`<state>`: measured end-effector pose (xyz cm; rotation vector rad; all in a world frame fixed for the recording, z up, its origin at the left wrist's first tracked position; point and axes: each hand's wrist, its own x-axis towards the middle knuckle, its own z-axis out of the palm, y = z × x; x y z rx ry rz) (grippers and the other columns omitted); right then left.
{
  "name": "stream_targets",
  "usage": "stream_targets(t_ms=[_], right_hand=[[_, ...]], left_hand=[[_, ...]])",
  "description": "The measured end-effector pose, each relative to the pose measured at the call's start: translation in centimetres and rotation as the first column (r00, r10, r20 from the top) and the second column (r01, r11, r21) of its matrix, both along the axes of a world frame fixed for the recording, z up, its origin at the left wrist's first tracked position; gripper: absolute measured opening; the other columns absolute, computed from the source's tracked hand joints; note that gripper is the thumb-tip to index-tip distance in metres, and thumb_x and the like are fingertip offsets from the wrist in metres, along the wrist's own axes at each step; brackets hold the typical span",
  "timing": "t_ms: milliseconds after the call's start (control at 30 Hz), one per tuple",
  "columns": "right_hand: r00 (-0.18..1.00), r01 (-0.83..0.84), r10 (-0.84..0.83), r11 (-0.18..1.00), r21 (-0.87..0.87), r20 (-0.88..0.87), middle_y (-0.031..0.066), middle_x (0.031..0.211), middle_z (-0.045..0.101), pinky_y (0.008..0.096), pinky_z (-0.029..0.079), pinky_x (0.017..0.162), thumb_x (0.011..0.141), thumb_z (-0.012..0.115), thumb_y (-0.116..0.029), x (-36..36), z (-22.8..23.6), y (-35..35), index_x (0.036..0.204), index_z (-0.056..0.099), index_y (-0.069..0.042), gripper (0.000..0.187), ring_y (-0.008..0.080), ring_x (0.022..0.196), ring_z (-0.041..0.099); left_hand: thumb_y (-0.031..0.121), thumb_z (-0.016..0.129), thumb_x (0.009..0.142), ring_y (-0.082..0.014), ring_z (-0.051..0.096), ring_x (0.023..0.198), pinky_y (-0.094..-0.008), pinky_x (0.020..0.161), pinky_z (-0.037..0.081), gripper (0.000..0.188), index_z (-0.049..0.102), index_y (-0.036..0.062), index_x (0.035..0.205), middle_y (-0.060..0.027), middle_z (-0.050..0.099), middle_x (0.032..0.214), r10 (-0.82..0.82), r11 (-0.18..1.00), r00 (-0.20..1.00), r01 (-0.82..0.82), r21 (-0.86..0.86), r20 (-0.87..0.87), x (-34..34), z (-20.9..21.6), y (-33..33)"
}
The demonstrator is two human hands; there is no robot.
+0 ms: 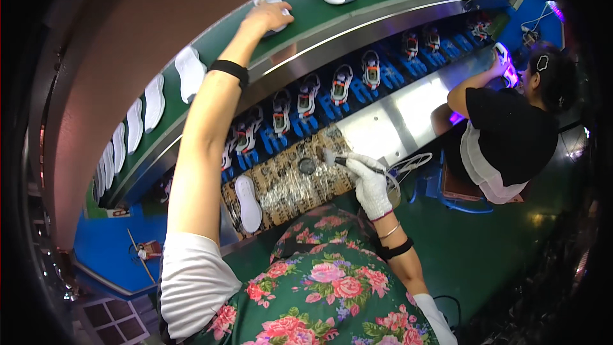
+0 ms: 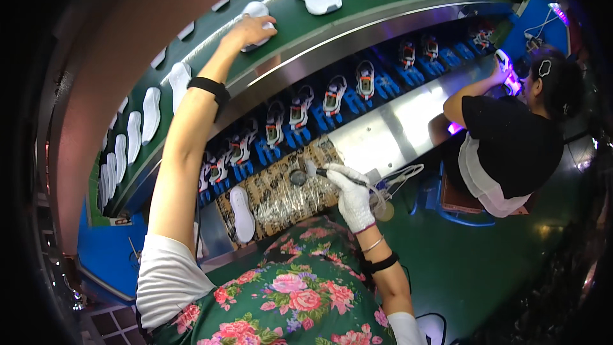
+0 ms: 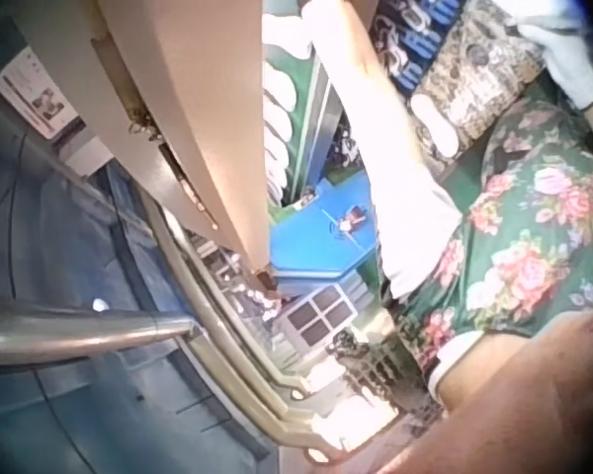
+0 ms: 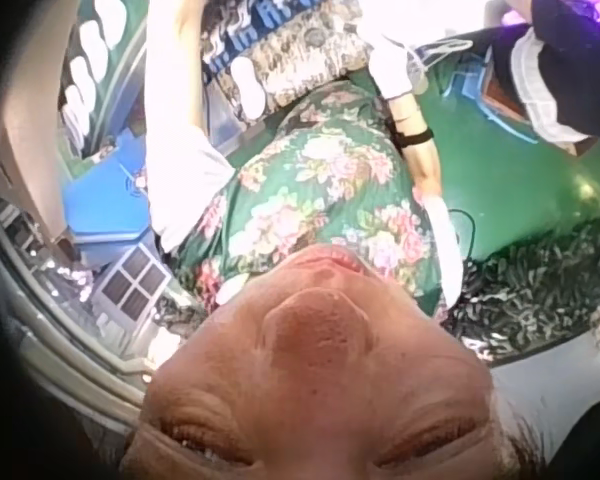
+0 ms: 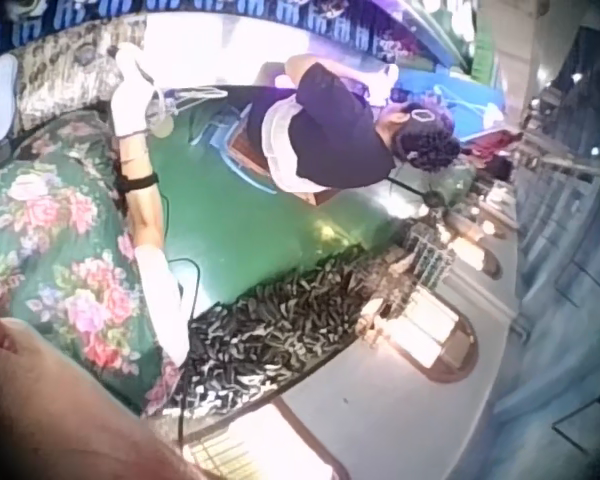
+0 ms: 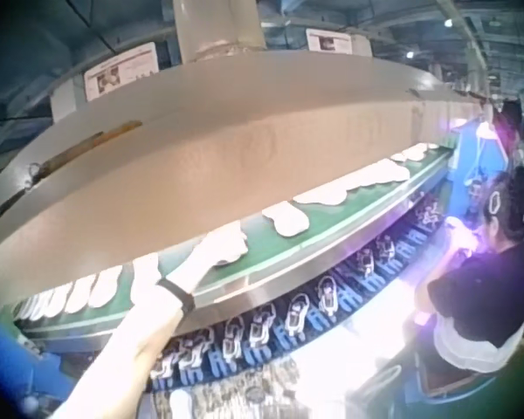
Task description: Brushing liquid onto shoe soles in a manufacturing line.
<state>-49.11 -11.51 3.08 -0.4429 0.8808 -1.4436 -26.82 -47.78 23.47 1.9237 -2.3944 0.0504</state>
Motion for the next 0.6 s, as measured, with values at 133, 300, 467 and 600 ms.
stream_targets(t_ms=[133,300,467,600], right_hand=[[0.993,-0.111,0.11,0.993,0.03,0.03,0.0128,0.101,0.073,0.0233,0.053,0.073,0.085,0.068,0.002,0.8,-0.2,-1.1,0.103,0.071,0.003,0.018,0.0151,0.083,0.068],[0.981,-0.191,0.186,0.979,0.069,0.062,0.0128,0.099,0.073,0.0257,0.056,0.074,0.085,0.069,0.002,2.3,-0.4,-2.0,0.103,0.071,0.003,0.018,0.0176,0.084,0.069],[0.973,-0.222,0.218,0.974,0.049,0.071,0.0091,0.098,0.074,0.0216,0.052,0.069,0.084,0.072,0.0,2.2,-0.3,-2.2,0.104,0.072,0.002,0.02,0.0117,0.08,0.067],[0.993,-0.115,0.114,0.993,0.035,0.038,0.0093,0.098,0.074,0.0221,0.052,0.069,0.084,0.072,0.001,0.2,-0.4,-2.1,0.103,0.072,0.002,0.019,0.012,0.079,0.067]], left_hand=[[0.056,0.061,0.082,-0.0421,0.051,0.128,-0.0474,0.104,0.046,0.056,0.06,0.0331,0.134,-0.0269,0.056,0.135,-0.001,1.0,0.998,0.0,0.014,0.067,7.3,-0.7,0.7],[0.053,0.061,0.085,-0.0392,0.052,0.128,-0.0455,0.106,0.044,0.057,0.059,0.0284,0.136,-0.0201,0.061,0.132,0.05,0.999,0.996,-0.051,0.01,0.073,10.0,-0.3,3.9],[0.063,0.058,0.086,-0.0454,0.048,0.129,-0.05,0.106,0.042,0.063,0.057,0.028,0.138,-0.0274,0.052,0.139,0.042,0.995,0.999,-0.043,0.088,0.009,8.7,1.6,4.8],[0.082,0.045,0.083,-0.0506,0.036,0.138,-0.0533,0.113,0.035,0.085,0.045,0.0269,0.148,-0.0281,0.031,0.155,0.088,0.995,0.984,-0.078,-0.069,0.154,-0.4,3.9,5.7]])
